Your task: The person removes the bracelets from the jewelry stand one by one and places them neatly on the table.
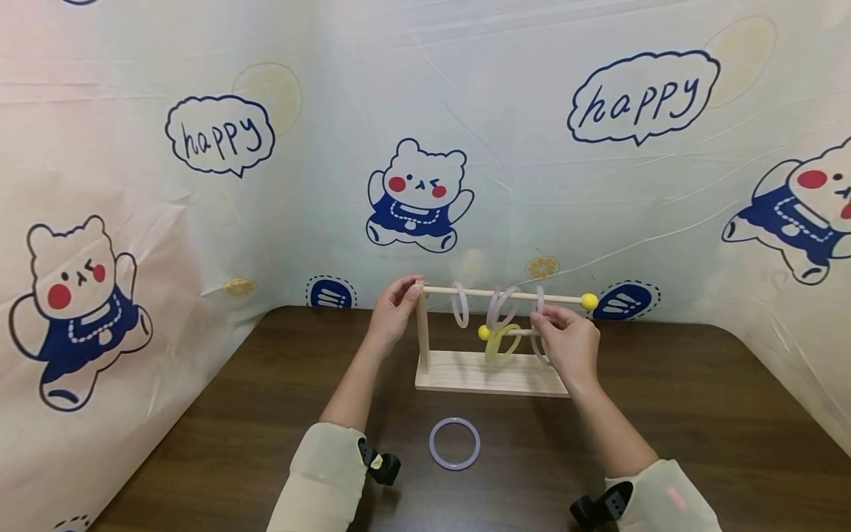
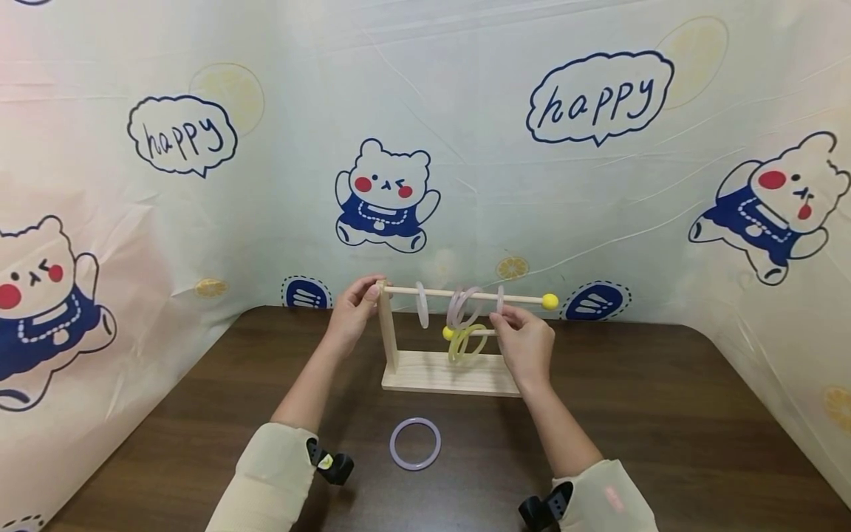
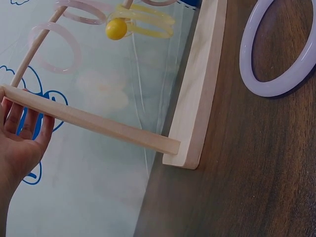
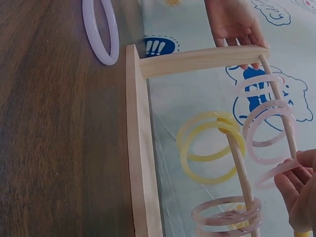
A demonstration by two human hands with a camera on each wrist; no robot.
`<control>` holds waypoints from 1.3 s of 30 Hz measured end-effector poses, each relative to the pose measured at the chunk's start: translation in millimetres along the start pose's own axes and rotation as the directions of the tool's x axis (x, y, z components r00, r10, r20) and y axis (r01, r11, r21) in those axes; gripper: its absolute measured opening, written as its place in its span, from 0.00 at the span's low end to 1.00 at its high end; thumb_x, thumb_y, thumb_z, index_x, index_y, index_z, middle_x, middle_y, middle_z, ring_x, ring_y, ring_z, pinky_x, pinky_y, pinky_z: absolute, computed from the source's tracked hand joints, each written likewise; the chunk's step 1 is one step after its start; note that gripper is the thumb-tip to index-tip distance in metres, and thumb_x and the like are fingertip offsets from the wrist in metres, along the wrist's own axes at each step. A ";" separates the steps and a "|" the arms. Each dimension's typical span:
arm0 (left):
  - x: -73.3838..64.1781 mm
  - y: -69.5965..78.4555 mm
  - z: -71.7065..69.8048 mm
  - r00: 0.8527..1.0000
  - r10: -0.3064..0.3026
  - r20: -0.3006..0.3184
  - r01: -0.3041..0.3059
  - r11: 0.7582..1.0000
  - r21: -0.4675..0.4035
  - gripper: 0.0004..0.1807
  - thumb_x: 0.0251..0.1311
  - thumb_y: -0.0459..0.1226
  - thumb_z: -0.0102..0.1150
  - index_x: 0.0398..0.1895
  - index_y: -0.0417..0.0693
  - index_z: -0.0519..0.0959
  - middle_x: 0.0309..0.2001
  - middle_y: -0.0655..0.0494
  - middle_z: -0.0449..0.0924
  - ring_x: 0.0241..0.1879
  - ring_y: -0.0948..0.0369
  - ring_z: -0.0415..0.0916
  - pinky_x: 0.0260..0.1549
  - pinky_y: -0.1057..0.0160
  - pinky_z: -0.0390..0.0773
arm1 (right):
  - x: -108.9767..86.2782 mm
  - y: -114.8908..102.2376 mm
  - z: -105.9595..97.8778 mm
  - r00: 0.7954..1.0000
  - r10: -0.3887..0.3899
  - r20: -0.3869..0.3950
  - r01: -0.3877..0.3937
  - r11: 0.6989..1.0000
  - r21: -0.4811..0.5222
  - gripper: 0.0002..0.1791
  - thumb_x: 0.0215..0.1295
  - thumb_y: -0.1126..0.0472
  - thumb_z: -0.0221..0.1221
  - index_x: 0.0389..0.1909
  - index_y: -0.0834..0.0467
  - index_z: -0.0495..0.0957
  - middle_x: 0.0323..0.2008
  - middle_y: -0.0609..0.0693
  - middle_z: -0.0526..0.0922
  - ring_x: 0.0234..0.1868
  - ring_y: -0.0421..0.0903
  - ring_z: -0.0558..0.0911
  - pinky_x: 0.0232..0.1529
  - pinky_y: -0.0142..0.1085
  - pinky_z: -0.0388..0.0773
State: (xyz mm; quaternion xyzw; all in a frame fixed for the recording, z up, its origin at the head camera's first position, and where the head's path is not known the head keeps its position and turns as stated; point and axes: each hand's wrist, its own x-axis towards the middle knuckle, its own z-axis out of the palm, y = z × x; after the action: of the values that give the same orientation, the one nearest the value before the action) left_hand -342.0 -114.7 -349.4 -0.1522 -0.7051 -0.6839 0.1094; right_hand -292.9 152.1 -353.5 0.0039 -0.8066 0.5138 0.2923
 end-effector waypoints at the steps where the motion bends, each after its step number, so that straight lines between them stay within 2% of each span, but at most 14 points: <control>1: -1.4 4.0 1.0 1.000 -0.001 0.000 0.001 1.000 0.001 0.19 0.68 0.37 0.46 0.57 0.34 0.70 0.51 0.41 0.75 0.48 0.53 0.74 0.49 0.56 0.72 | 0.0 0.0 -0.5 1.000 -0.001 -0.002 0.001 1.000 0.006 0.11 0.55 0.63 0.66 0.36 0.66 0.83 0.30 0.59 0.84 0.27 0.36 0.79 0.23 0.20 0.71; 7: -12.2 26.2 5.6 1.000 -0.011 -0.005 0.011 0.999 0.039 0.18 0.69 0.36 0.45 0.56 0.33 0.69 0.51 0.40 0.75 0.49 0.50 0.73 0.51 0.55 0.71 | -1.3 -0.1 -3.0 1.000 0.008 -0.001 -0.008 0.999 0.033 0.11 0.55 0.62 0.65 0.37 0.65 0.83 0.31 0.58 0.84 0.25 0.30 0.77 0.23 0.21 0.71; 10: -14.6 26.7 5.0 1.000 -0.015 -0.005 0.016 0.999 0.041 0.17 0.69 0.36 0.45 0.55 0.34 0.70 0.51 0.39 0.75 0.51 0.46 0.72 0.52 0.54 0.70 | -3.2 0.1 -3.6 1.000 0.008 -0.006 -0.008 0.999 0.049 0.10 0.55 0.63 0.66 0.36 0.65 0.83 0.31 0.58 0.84 0.25 0.29 0.77 0.24 0.21 0.72; 14: -9.8 10.2 1.3 1.000 -0.011 -0.015 0.012 1.000 0.021 0.18 0.68 0.38 0.47 0.55 0.36 0.71 0.50 0.40 0.75 0.51 0.45 0.72 0.51 0.54 0.70 | -5.2 -0.8 -3.8 1.000 -0.004 -0.019 0.006 0.998 0.068 0.09 0.55 0.64 0.65 0.35 0.66 0.83 0.30 0.59 0.84 0.24 0.27 0.77 0.24 0.21 0.73; 17: -4.7 -0.7 0.1 1.000 0.000 -0.025 0.000 1.000 0.023 0.18 0.67 0.40 0.48 0.55 0.39 0.72 0.50 0.44 0.76 0.50 0.49 0.74 0.50 0.55 0.72 | -4.6 -2.1 -4.1 0.999 -0.023 -0.034 0.025 0.996 0.085 0.09 0.55 0.65 0.65 0.35 0.67 0.83 0.30 0.60 0.84 0.24 0.25 0.77 0.24 0.21 0.73; 25: -2.3 0.3 2.2 0.999 0.021 -0.027 -0.021 1.000 0.020 0.18 0.67 0.39 0.48 0.54 0.37 0.72 0.49 0.44 0.77 0.49 0.49 0.75 0.50 0.54 0.72 | -2.2 -4.5 -6.5 0.995 -0.069 -0.075 0.077 0.991 0.106 0.09 0.53 0.65 0.66 0.34 0.67 0.83 0.29 0.59 0.84 0.24 0.24 0.77 0.23 0.21 0.73; 29: -2.6 1.4 3.4 0.999 0.022 -0.028 -0.021 0.999 0.027 0.17 0.67 0.40 0.48 0.54 0.40 0.73 0.49 0.45 0.77 0.48 0.52 0.75 0.49 0.55 0.73 | -2.3 -4.2 -9.3 0.993 -0.084 -0.089 0.094 0.989 0.116 0.10 0.53 0.65 0.66 0.34 0.68 0.83 0.29 0.61 0.84 0.25 0.25 0.78 0.24 0.21 0.74; 39: -3.5 1.3 3.2 0.999 0.019 -0.032 -0.018 0.999 0.029 0.17 0.67 0.39 0.47 0.54 0.40 0.73 0.49 0.45 0.77 0.48 0.53 0.75 0.49 0.55 0.72 | -2.3 1.2 -16.1 0.992 -0.066 -0.108 0.081 0.986 0.145 0.10 0.54 0.64 0.66 0.35 0.67 0.83 0.31 0.60 0.84 0.26 0.26 0.79 0.25 0.21 0.74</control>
State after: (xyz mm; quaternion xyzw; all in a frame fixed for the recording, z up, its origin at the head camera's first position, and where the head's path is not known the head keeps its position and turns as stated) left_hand -338.1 -111.7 -349.6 -0.1461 -0.7114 -0.6751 0.1294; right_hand -283.8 165.4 -350.7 0.0291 -0.7491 0.5609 0.3512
